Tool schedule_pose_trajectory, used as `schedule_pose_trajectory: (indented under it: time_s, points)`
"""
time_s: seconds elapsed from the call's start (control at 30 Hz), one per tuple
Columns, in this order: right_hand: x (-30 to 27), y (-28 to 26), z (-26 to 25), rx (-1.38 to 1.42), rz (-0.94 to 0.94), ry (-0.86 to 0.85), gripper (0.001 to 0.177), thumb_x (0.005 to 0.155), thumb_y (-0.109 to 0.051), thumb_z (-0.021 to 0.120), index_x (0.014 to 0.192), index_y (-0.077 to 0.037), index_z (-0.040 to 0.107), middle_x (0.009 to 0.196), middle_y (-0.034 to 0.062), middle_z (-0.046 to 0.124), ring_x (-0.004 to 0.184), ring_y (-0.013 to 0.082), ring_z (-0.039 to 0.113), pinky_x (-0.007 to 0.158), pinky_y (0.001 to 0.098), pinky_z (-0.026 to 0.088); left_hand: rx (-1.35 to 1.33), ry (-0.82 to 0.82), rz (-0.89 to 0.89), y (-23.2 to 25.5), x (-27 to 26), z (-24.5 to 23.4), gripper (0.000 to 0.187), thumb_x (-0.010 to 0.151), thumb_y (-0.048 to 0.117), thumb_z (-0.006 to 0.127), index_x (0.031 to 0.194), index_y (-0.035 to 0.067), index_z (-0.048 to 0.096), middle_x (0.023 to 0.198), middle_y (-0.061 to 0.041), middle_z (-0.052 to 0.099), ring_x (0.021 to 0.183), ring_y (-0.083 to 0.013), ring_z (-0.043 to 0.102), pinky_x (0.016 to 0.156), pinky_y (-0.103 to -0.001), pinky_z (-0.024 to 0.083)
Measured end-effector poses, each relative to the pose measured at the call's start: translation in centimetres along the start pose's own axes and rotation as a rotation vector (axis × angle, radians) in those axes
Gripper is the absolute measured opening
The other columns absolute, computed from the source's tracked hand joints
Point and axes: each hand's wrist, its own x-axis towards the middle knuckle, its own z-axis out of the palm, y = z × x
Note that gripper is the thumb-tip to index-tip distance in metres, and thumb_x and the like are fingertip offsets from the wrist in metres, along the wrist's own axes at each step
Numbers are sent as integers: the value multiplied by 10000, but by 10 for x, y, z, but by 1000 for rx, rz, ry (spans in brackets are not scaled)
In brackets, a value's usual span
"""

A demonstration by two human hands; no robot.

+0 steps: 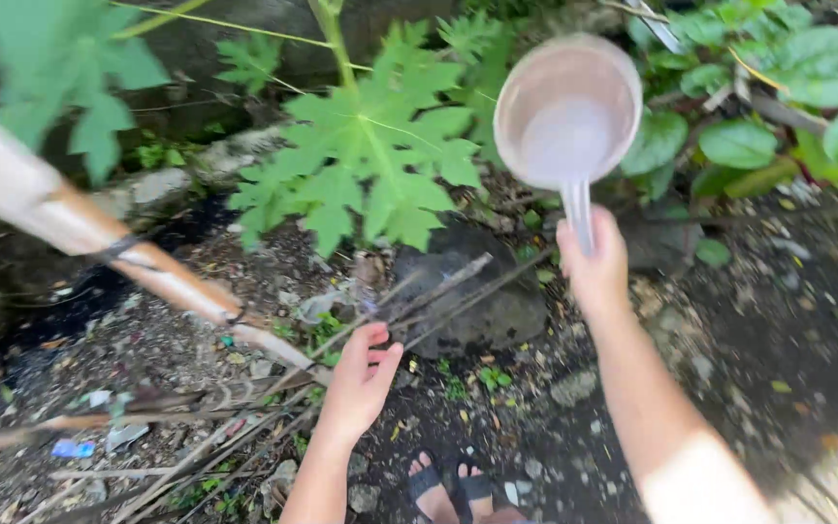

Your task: Scattering fertilizer or feed from a bowl at the base of various plants in an outdoor garden.

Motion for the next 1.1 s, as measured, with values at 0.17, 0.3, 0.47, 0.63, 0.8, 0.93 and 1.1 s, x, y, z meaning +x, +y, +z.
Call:
schedule_pose_trajectory:
  time_s: [0.17,0.3,0.47,0.63,0.8,0.93,1.1]
  points:
    - [-215,83,-78,242,647,50,329,940,-216,696,1207,-39,621,710,-16,554,537,63,493,467,235,390,85,-208,-147,-60,-30,60,495,917,297,680,1318,43,541,1227,-104,680,943,-183,691,838,-323,580]
    - [-375,160,-151,174,1004,88,230,928,-174,723,1066,-2,657,723,1,560,549,90,489,484,249,403,193,-399,-229,-80,-64,97,471,916,318,680,1294,55,578,1207,-95,711,946,-188,691,862,-334,575]
    - [-471,194,-226,361,1130,220,223,839,-34,598,1056,-10,645,869,13,700,623,75,555,495,231,441,297,-528,-239,-94,-92,141,473,919,333,685,1289,56,584,1197,-106,718,948,-195,705,879,-345,569]
    - [-466,168,-279,505,1202,445,169,943,-77,525,1069,-62,637,917,18,678,662,87,578,498,223,452,239,-565,-309,-69,-119,197,488,900,335,669,1298,67,582,1178,-101,719,959,-224,694,812,-385,578]
    - [-471,173,-338,304,941,357,120,1004,-140,567,1025,-45,637,809,3,590,621,88,503,521,254,415,256,-586,-208,-74,-134,237,484,922,347,668,1298,53,586,1195,-106,719,991,-216,694,845,-369,563]
    - [-470,193,-373,-3,1048,442,191,1006,-192,607,995,-8,656,719,15,595,597,97,500,514,261,375,309,-570,-134,-74,-132,263,494,928,349,672,1309,46,588,1213,-117,721,991,-220,702,882,-354,551]
    - [-443,197,-395,7,1155,448,267,1012,-245,629,1074,13,656,759,14,584,615,89,511,545,272,431,236,-585,-141,-69,-114,310,505,913,328,676,1315,36,583,1260,-130,693,1015,-224,702,891,-354,545]
